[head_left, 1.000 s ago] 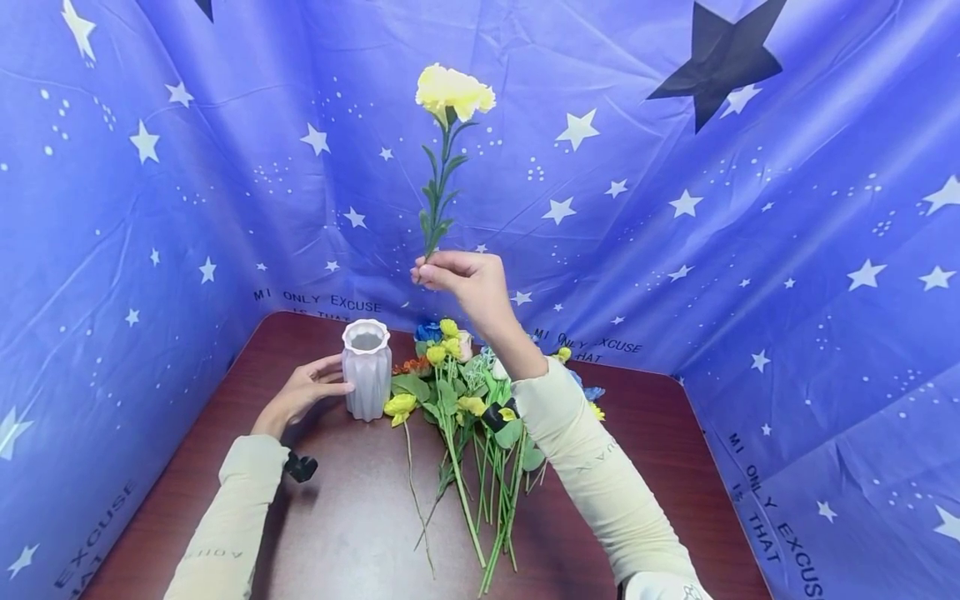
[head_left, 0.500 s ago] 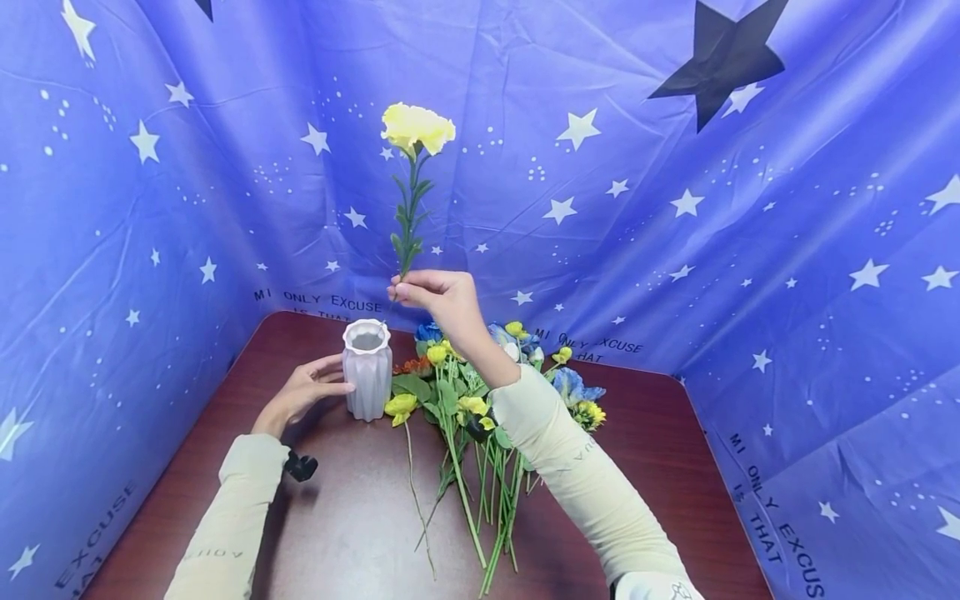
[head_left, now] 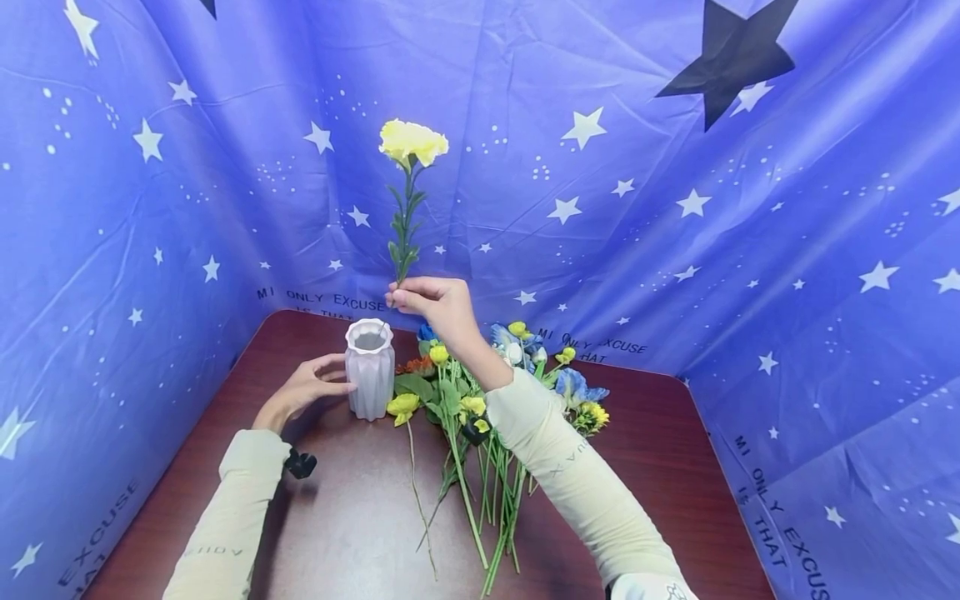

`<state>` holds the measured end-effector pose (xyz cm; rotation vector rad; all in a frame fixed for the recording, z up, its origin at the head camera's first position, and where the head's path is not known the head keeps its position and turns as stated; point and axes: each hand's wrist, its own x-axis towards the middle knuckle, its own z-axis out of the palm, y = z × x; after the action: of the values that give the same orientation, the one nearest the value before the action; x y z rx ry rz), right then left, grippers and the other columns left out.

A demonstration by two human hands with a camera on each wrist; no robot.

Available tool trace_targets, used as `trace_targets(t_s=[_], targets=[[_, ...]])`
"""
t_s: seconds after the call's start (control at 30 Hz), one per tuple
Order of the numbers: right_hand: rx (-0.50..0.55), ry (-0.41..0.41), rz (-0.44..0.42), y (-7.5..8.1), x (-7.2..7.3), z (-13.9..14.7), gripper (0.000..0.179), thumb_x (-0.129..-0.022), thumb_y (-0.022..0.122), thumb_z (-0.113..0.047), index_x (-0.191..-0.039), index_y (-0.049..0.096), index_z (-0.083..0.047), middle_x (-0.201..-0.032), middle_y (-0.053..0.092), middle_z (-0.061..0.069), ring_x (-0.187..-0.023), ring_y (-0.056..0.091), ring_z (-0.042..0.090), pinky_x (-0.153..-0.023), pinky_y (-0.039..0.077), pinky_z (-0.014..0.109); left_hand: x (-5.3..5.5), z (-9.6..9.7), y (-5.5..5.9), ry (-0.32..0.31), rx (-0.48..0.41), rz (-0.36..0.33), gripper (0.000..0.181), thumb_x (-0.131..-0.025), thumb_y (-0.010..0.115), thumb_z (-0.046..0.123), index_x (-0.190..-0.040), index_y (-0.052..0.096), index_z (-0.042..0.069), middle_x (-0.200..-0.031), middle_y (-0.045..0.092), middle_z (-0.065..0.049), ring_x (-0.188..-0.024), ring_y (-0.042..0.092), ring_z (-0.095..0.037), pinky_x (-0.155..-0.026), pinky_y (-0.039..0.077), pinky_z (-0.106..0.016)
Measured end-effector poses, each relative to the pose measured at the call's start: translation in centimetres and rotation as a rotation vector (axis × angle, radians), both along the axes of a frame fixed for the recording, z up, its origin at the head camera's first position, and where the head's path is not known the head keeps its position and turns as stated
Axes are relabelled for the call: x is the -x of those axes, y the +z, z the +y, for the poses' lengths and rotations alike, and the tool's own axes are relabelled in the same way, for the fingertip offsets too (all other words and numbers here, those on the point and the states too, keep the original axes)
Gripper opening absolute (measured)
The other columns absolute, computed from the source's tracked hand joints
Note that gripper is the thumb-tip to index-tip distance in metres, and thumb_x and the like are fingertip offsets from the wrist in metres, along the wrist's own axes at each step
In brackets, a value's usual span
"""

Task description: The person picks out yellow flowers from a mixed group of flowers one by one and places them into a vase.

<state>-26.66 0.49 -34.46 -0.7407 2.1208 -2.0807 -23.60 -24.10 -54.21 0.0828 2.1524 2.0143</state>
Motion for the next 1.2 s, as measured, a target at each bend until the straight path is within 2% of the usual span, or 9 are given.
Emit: trace_targets(t_s=[0.2,0.3,0.5,0.7,0.77,0.87,1.0,1.1,1.2], targets=[[0.009,0.007,-0.024,-0.6,0.2,-0.4,0.019,-0.092,0.067,0.008,-0.109,0.069,0.017,-0.109,0.07,0.032,-0.093,0.077,0.03,-0.087,0.063,0.039,0.1,-0.1,-0.2,-0.024,-0.018,-0.014,0.074,-0.087,0.078,0.004,-0.148,0.038,-0.013,-0.15,0.042,-0.037,-0.135,0.052,-0.044,-0.093,0.057,-0.023],[0.002,0.014,-0.015,-1.1,0.3,-0.6,0.018,-0.093,0.067,0.008,-0.108,0.069,0.018,-0.109,0.07,0.033,-0.094,0.076,0.034,-0.088,0.062,0.04,0.1,-0.1,-0.2,-0.036,-0.01,-0.031,0.076,-0.088,0.078,0.006,-0.149,0.036,-0.012,-0.15,0.043,-0.037,-0.137,0.048,-0.047,-0.094,0.057,-0.023],[-0.011,0.013,-0.03,-2.0,0.4,-1.1,0.018,-0.092,0.067,0.007,-0.107,0.069,0.018,-0.11,0.069,0.033,-0.094,0.077,0.03,-0.089,0.062,0.039,0.0,0.0,-0.5,-0.047,0.012,-0.07,0.08,-0.089,0.078,0.011,-0.151,0.033,-0.011,-0.15,0.042,-0.037,-0.141,0.043,-0.049,-0.097,0.056,-0.025],[-0.016,0.036,-0.038,-2.9,0.3,-1.7,0.018,-0.092,0.067,0.009,-0.107,0.069,0.02,-0.112,0.068,0.036,-0.1,0.073,0.042,-0.088,0.062,0.038,-0.1,0.1,-0.6,-0.039,0.017,-0.073,0.078,-0.09,0.077,0.011,-0.151,0.033,-0.012,-0.148,0.044,-0.037,-0.14,0.045,-0.048,-0.1,0.056,-0.03],[-0.035,0.04,-0.023,-3.2,0.2,-1.8,0.018,-0.092,0.068,0.008,-0.106,0.069,0.019,-0.112,0.068,0.036,-0.099,0.074,0.04,-0.086,0.063,0.036,-0.1,0.1,-0.6,-0.045,0.009,-0.066,0.078,-0.089,0.077,0.01,-0.15,0.034,-0.013,-0.147,0.045,-0.038,-0.139,0.046,-0.048,-0.1,0.057,-0.03],[-0.081,0.031,0.007,-3.7,0.1,-2.1,0.018,-0.091,0.07,0.006,-0.106,0.071,0.016,-0.11,0.07,0.032,-0.094,0.076,0.036,-0.083,0.063,0.032,-0.1,0.1,-0.6,-0.058,-0.004,-0.048,0.076,-0.09,0.077,0.009,-0.149,0.034,-0.014,-0.146,0.045,-0.039,-0.136,0.052,-0.043,-0.097,0.057,-0.026],[-0.139,0.02,0.041,-4.3,0.0,-2.5,0.017,-0.09,0.073,0.002,-0.104,0.074,0.012,-0.106,0.073,0.027,-0.091,0.076,0.033,-0.08,0.063,0.028,-0.1,0.1,-0.7,-0.058,-0.013,-0.042,0.075,-0.089,0.077,0.008,-0.148,0.036,-0.014,-0.144,0.047,-0.039,-0.128,0.06,-0.029,-0.094,0.056,-0.022],[-0.163,0.012,0.048,-4.6,-0.1,-2.8,0.017,-0.09,0.074,0.001,-0.104,0.075,0.011,-0.106,0.074,0.025,-0.093,0.076,0.032,-0.08,0.063,0.026,-0.1,0.1,-0.8,-0.056,-0.012,-0.039,0.075,-0.09,0.076,0.008,-0.148,0.036,-0.015,-0.144,0.048,-0.039,-0.123,0.061,-0.021,-0.094,0.056,-0.021],[-0.168,0.008,0.043,-4.7,-0.1,-3.1,0.017,-0.089,0.075,0.002,-0.103,0.075,0.011,-0.106,0.074,0.025,-0.094,0.076,0.033,-0.08,0.063,0.026,0.0,0.2,-0.9,-0.047,-0.018,-0.045,0.074,-0.089,0.076,0.008,-0.148,0.036,-0.014,-0.143,0.049,-0.038,-0.121,0.062,-0.018,-0.094,0.057,-0.022]])
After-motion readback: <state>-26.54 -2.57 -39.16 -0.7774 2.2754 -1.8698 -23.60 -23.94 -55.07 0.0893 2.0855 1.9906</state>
